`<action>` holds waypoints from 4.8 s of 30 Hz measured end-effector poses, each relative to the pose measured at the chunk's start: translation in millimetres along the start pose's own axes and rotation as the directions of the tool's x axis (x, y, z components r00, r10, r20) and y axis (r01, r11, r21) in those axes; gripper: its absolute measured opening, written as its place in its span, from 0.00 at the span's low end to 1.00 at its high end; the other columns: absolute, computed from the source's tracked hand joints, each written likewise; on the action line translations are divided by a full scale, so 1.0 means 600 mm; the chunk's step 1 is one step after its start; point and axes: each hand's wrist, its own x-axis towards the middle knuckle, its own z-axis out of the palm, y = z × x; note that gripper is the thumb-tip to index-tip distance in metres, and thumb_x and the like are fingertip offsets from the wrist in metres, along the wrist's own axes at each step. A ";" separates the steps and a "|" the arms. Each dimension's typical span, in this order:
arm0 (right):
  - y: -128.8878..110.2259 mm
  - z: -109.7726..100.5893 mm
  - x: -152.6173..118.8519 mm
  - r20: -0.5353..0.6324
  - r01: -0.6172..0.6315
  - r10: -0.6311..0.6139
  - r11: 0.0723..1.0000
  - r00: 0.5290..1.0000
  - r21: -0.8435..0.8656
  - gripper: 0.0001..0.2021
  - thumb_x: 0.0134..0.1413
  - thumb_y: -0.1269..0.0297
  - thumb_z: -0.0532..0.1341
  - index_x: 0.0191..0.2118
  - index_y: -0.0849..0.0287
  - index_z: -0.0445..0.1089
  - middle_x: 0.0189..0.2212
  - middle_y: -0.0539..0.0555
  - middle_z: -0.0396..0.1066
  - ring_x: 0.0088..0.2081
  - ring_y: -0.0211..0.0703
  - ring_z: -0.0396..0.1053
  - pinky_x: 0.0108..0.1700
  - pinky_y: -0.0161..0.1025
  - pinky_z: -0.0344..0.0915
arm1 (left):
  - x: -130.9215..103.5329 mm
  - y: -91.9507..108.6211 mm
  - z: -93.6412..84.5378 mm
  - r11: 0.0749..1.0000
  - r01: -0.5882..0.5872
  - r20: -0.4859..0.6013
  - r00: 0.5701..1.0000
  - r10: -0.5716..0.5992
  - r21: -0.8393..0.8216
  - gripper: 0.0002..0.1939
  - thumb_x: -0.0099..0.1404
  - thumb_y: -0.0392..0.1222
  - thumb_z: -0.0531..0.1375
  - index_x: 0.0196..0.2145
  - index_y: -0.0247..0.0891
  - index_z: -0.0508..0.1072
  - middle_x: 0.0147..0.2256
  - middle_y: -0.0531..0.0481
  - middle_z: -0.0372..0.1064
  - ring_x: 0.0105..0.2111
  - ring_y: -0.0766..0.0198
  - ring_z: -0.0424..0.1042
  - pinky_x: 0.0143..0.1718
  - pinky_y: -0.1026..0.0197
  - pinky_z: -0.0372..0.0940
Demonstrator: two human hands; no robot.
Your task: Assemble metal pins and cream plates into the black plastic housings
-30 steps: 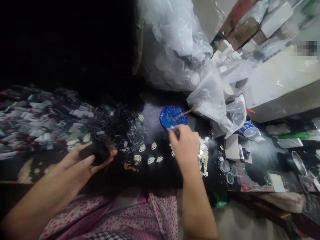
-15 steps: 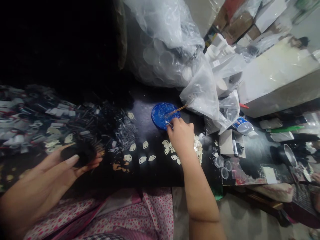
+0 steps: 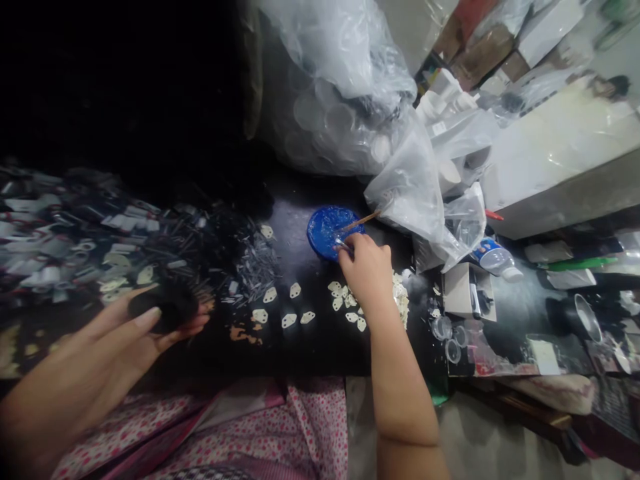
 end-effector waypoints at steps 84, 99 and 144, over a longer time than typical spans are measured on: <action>-0.191 0.079 -0.137 0.053 0.121 -0.258 0.610 0.965 0.783 0.03 0.61 0.67 0.64 0.39 0.53 0.76 0.36 0.50 0.77 0.39 0.42 0.73 0.46 0.42 0.64 | -0.045 -0.011 0.006 0.924 0.052 0.131 0.991 -0.002 -0.380 0.09 0.70 0.37 0.61 0.46 0.44 0.77 0.51 0.48 0.77 0.52 0.56 0.75 0.57 0.49 0.69; -0.206 0.034 -0.138 -0.100 0.322 -0.367 0.614 0.925 0.721 0.04 0.61 0.69 0.63 0.40 0.53 0.74 0.36 0.50 0.78 0.38 0.43 0.74 0.45 0.45 0.63 | -0.050 -0.016 -0.008 0.971 0.022 0.110 0.994 0.005 -0.240 0.08 0.65 0.44 0.66 0.43 0.46 0.80 0.44 0.50 0.78 0.46 0.56 0.75 0.46 0.57 0.74; -0.200 -0.002 -0.134 0.368 0.173 -0.510 0.736 0.778 0.655 0.10 0.66 0.66 0.60 0.52 0.52 0.70 0.48 0.50 0.75 0.48 0.43 0.73 0.50 0.41 0.67 | -0.031 0.017 -0.061 0.991 -0.094 0.131 0.988 0.081 0.100 0.07 0.66 0.48 0.65 0.41 0.47 0.79 0.35 0.56 0.78 0.37 0.64 0.77 0.43 0.68 0.71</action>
